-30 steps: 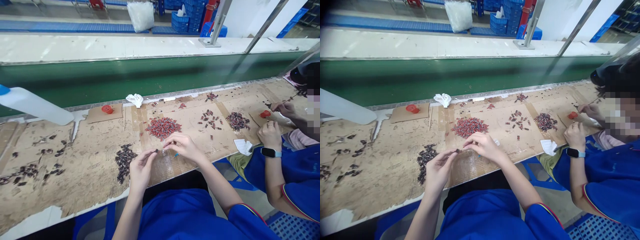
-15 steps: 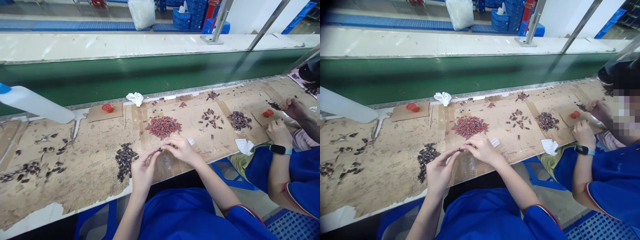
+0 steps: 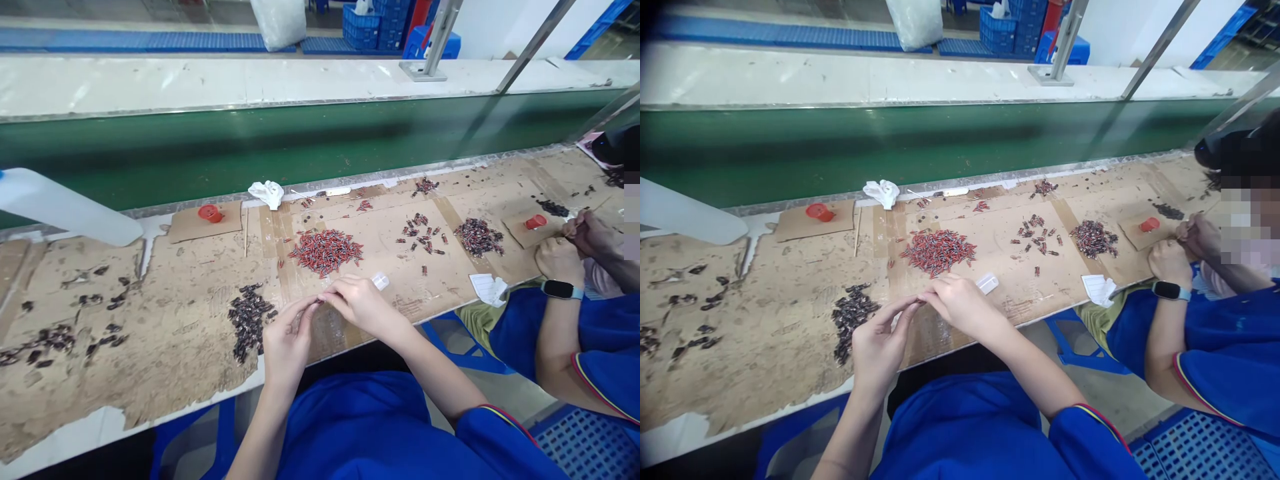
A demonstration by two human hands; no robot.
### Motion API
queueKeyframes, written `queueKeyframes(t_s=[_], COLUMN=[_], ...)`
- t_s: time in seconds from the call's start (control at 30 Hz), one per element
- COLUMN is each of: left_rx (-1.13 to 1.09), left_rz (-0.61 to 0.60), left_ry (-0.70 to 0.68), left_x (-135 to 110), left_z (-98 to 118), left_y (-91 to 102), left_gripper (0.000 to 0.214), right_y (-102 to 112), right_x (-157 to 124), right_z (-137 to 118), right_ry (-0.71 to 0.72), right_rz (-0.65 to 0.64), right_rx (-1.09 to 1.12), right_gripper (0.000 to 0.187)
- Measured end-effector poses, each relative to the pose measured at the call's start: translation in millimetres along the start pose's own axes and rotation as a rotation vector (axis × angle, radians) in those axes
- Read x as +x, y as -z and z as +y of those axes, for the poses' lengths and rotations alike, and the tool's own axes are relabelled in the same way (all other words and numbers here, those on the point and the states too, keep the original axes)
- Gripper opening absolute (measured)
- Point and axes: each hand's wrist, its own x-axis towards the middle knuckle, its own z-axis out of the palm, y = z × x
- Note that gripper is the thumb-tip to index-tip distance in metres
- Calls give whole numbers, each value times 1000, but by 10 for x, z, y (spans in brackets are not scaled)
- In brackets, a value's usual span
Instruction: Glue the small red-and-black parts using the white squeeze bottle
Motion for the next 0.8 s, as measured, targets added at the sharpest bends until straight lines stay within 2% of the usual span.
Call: queueKeyframes(t_s=[0.1,0.23,0.43,0.6,0.8], left_rx=[-70,-222,-301,-324,-348], left_rz=[15,-4,-20,-14,-28], left_ry=[87,210,237,251,216], left_x=[-2,2,19,30,-47], left_z=[-22,-21,54,42,19], left_y=[-13,-37,-87,-152,-219], left_gripper=[22,29,29,27,22], right_y=[-9,-12,-14,-103,-189], right_x=[1,-6,-23,-136,-265], right_z=[-36,-58,-17,-44,-139], right_ry=[-130,-283,-407,-467,-554], right_rz=[-21,-12,-1,67,225], right_rx=[95,288,673,676,708], right_gripper=[17,24,35,21,19])
